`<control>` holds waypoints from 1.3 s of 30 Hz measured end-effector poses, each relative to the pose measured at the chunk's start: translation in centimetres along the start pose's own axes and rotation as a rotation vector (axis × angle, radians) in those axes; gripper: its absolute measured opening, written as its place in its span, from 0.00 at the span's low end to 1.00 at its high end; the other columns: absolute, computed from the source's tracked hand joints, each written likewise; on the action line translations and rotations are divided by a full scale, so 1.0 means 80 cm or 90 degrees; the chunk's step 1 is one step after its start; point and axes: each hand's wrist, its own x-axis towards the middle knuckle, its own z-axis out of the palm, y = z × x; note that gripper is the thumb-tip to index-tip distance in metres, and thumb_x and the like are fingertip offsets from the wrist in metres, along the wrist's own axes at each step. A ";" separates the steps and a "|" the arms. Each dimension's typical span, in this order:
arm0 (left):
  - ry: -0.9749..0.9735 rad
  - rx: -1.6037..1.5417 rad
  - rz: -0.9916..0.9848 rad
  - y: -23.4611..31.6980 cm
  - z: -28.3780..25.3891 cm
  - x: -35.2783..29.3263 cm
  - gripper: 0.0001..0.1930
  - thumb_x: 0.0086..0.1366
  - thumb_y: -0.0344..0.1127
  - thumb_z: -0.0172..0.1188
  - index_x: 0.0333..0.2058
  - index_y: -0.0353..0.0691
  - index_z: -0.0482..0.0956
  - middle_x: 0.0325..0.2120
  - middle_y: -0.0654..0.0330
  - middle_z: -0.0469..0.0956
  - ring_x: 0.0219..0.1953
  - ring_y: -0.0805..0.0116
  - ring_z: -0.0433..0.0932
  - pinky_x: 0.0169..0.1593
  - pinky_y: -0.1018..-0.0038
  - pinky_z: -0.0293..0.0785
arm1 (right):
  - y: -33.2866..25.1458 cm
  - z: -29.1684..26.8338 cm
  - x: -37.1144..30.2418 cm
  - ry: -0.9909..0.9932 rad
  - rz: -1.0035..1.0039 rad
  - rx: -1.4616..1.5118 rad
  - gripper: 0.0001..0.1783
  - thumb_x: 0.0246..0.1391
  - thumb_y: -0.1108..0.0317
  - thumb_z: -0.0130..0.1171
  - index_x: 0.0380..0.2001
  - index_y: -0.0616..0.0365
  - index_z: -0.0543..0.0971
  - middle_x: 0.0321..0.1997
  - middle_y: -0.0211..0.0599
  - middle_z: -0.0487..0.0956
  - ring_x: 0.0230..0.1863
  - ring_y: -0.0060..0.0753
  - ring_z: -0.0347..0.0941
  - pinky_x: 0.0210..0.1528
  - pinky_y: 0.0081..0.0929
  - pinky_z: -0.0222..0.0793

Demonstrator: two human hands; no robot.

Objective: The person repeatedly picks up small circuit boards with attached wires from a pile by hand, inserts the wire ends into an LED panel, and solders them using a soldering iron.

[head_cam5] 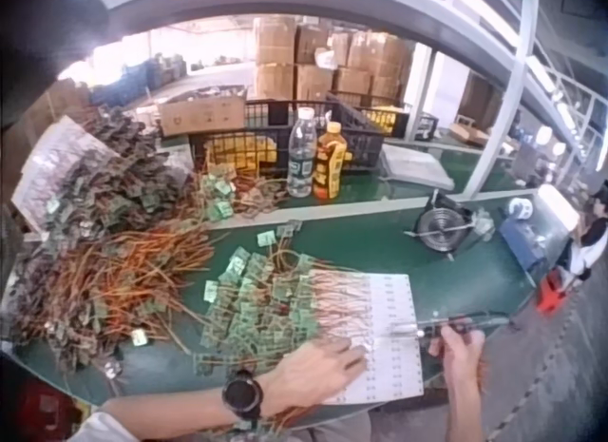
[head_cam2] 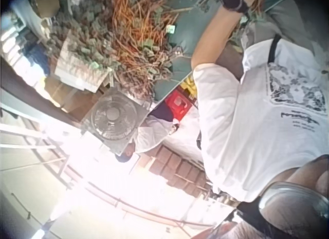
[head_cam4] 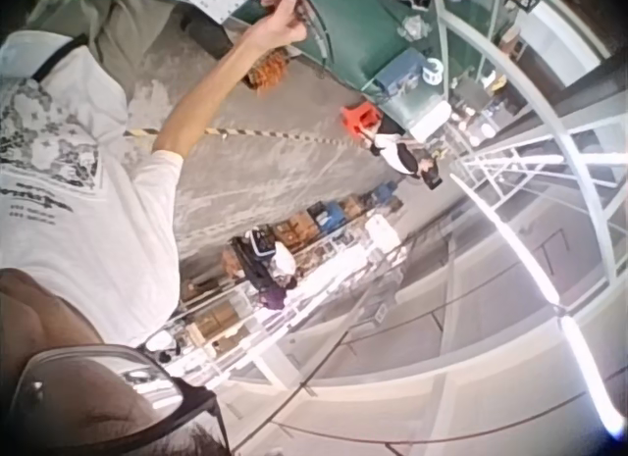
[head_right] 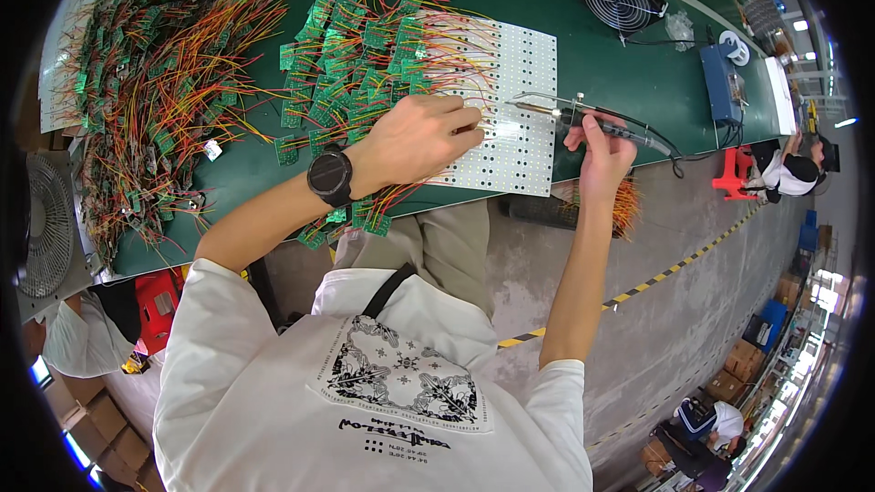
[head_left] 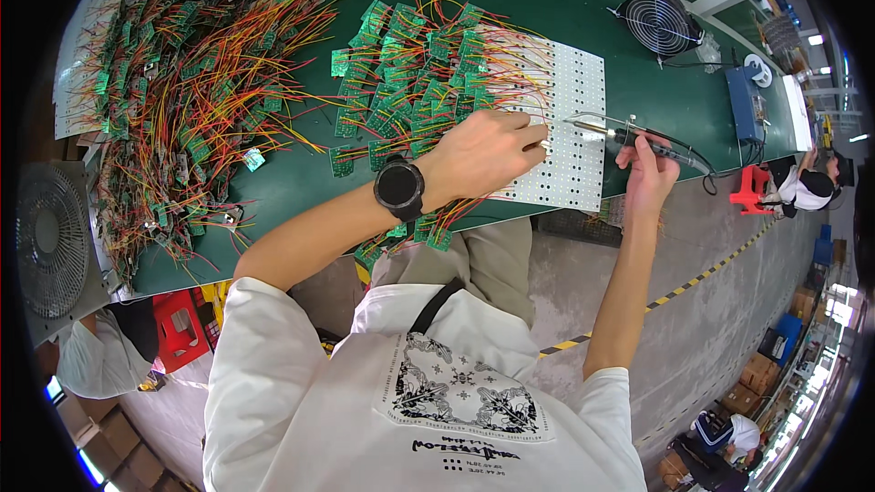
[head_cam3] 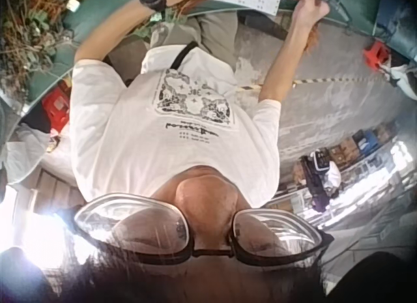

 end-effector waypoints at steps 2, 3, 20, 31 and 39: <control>-0.001 0.007 -0.005 -0.002 -0.001 -0.001 0.07 0.48 0.31 0.57 0.28 0.38 0.74 0.29 0.62 0.72 0.31 0.66 0.75 0.31 0.70 0.74 | -0.008 0.007 -0.004 -0.037 -0.013 0.009 0.10 0.53 0.76 0.58 0.38 0.70 0.75 0.28 0.43 0.78 0.21 0.32 0.72 0.23 0.26 0.66; 0.000 0.013 -0.005 -0.002 -0.001 0.000 0.06 0.48 0.31 0.57 0.27 0.38 0.74 0.28 0.62 0.71 0.30 0.66 0.74 0.30 0.70 0.74 | -0.006 0.004 -0.004 -0.034 -0.012 0.009 0.10 0.53 0.76 0.58 0.38 0.70 0.75 0.28 0.43 0.78 0.21 0.32 0.72 0.23 0.26 0.66; -0.013 -0.004 -0.060 -0.007 0.008 -0.002 0.04 0.52 0.31 0.61 0.26 0.40 0.76 0.26 0.63 0.73 0.28 0.65 0.75 0.27 0.69 0.72 | 0.007 -0.021 -0.003 -0.138 0.038 0.002 0.12 0.52 0.76 0.56 0.40 0.72 0.73 0.34 0.43 0.76 0.21 0.32 0.72 0.24 0.28 0.67; -0.020 -0.008 -0.067 -0.008 0.008 -0.003 0.03 0.54 0.32 0.60 0.27 0.40 0.76 0.26 0.63 0.73 0.28 0.64 0.76 0.28 0.68 0.72 | 0.007 -0.018 -0.003 -0.145 0.049 0.025 0.11 0.51 0.78 0.58 0.39 0.71 0.75 0.33 0.43 0.78 0.21 0.31 0.73 0.25 0.27 0.68; -0.023 -0.005 -0.064 -0.007 0.010 -0.003 0.04 0.53 0.32 0.60 0.27 0.41 0.76 0.26 0.62 0.73 0.29 0.63 0.76 0.28 0.68 0.72 | 0.009 -0.020 -0.004 -0.147 0.046 -0.008 0.11 0.52 0.76 0.57 0.39 0.72 0.74 0.35 0.43 0.77 0.21 0.31 0.71 0.24 0.27 0.66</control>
